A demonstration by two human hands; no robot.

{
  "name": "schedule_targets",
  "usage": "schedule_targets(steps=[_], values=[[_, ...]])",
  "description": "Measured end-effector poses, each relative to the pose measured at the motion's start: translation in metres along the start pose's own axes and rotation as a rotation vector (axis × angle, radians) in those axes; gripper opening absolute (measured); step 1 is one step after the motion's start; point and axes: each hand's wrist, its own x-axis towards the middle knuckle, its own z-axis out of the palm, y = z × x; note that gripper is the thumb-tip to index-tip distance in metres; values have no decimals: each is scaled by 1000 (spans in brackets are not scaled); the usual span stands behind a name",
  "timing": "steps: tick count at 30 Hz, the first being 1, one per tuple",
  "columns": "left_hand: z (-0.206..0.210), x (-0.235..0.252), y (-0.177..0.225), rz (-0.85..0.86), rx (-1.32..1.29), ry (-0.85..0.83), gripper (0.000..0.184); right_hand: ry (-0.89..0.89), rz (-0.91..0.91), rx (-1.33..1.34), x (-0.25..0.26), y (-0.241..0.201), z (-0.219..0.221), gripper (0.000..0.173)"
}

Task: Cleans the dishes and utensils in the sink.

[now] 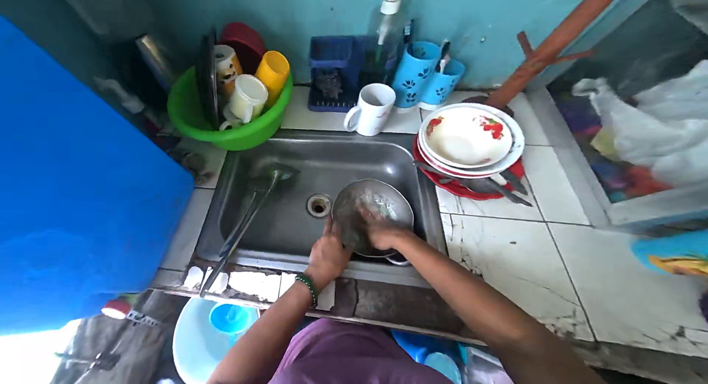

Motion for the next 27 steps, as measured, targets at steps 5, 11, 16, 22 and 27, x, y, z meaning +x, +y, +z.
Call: schedule_targets(steps=[5, 11, 16, 22, 27], values=[[-1, 2, -4, 35, -32, -26, 68, 12, -2, -13, -6, 0, -5, 72], [-60, 23, 19, 88, 99, -22, 49, -1, -13, 11, -6, 6, 0, 59], [-120, 94, 63, 192, -191, 222, 63, 15, -119, 82, -8, 7, 10, 61], [-141, 192, 109, 150, -585, 236, 65, 64, -149, 132, -10, 6, 5, 55], [-135, 213, 120, 53, -778, 173, 68, 134, -53, 179, -9, 7, -1, 69]])
